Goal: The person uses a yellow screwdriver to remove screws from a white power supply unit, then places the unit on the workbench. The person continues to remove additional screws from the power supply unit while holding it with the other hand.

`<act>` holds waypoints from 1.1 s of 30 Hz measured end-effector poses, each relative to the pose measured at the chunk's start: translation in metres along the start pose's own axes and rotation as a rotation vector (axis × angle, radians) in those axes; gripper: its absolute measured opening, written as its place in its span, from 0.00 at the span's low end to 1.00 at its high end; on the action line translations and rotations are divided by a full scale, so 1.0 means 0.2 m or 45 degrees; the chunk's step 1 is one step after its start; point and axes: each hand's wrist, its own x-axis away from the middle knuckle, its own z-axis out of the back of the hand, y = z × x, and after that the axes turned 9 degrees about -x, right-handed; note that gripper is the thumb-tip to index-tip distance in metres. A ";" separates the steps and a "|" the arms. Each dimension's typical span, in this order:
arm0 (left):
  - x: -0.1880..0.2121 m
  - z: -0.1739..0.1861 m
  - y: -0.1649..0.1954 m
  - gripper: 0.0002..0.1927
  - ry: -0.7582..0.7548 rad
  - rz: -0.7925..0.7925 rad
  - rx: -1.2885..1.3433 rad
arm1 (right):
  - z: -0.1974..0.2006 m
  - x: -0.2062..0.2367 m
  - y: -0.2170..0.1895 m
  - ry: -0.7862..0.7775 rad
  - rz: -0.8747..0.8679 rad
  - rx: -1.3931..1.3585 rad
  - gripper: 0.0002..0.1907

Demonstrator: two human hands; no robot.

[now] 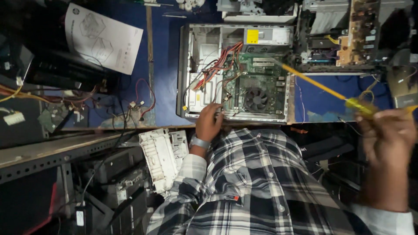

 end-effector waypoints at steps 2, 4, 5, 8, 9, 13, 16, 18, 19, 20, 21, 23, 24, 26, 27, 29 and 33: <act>0.01 0.00 0.00 0.19 -0.007 -0.083 -0.057 | 0.06 0.01 0.14 -0.072 -0.230 -0.303 0.06; 0.00 0.00 0.00 0.22 -0.024 -0.219 -0.102 | 0.07 0.01 0.23 -0.109 -0.517 -0.498 0.07; 0.00 0.00 0.02 0.24 -0.066 -0.251 -0.156 | 0.04 0.03 0.28 -0.105 -0.672 -0.496 0.17; -0.01 -0.07 0.07 0.28 -0.203 -0.320 -0.343 | -0.05 0.06 0.35 -0.239 -0.881 -0.614 0.31; 0.00 -0.12 0.10 0.27 -0.251 -0.321 -0.421 | -0.07 0.07 0.37 -0.311 -0.915 -0.624 0.32; 0.03 -0.29 0.13 0.19 -0.287 -0.353 -0.599 | -0.09 0.01 0.44 -0.491 -1.036 -0.294 0.32; 0.04 -0.35 0.08 0.16 -0.248 -0.323 -0.558 | -0.04 -0.10 0.56 -0.593 -0.949 0.063 0.26; 0.06 -0.38 0.06 0.15 -0.269 -0.264 -0.566 | -0.01 -0.18 0.65 -0.539 -0.889 0.274 0.18; 0.07 -0.39 0.05 0.14 -0.281 -0.234 -0.569 | -0.01 -0.22 0.69 -0.449 -0.867 0.387 0.13; 0.07 -0.39 0.05 0.14 -0.271 -0.227 -0.570 | -0.01 -0.24 0.72 -0.357 -0.835 0.499 0.08; 0.07 -0.38 0.05 0.15 -0.259 -0.220 -0.576 | -0.03 -0.27 0.74 -0.417 -0.660 0.645 0.08; 0.07 -0.36 0.07 0.15 -0.230 -0.199 -0.559 | -0.07 -0.31 0.77 -0.525 -0.290 0.913 0.06; 0.07 -0.35 0.08 0.14 -0.213 -0.190 -0.534 | -0.10 -0.32 0.78 -0.482 -0.259 0.974 0.07; 0.05 -0.29 0.11 0.15 -0.150 -0.229 -0.419 | -0.15 -0.32 0.79 -0.409 -0.187 1.092 0.14; 0.04 -0.24 0.12 0.15 -0.103 -0.275 -0.332 | -0.18 -0.33 0.81 -0.423 -0.145 1.167 0.16; 0.02 -0.12 0.14 0.15 -0.022 -0.218 -0.259 | -0.23 -0.33 0.83 -0.443 -0.053 1.322 0.20; -0.09 0.34 0.08 0.20 0.412 0.041 -0.313 | -0.31 -0.36 0.87 -0.483 -0.071 1.325 0.20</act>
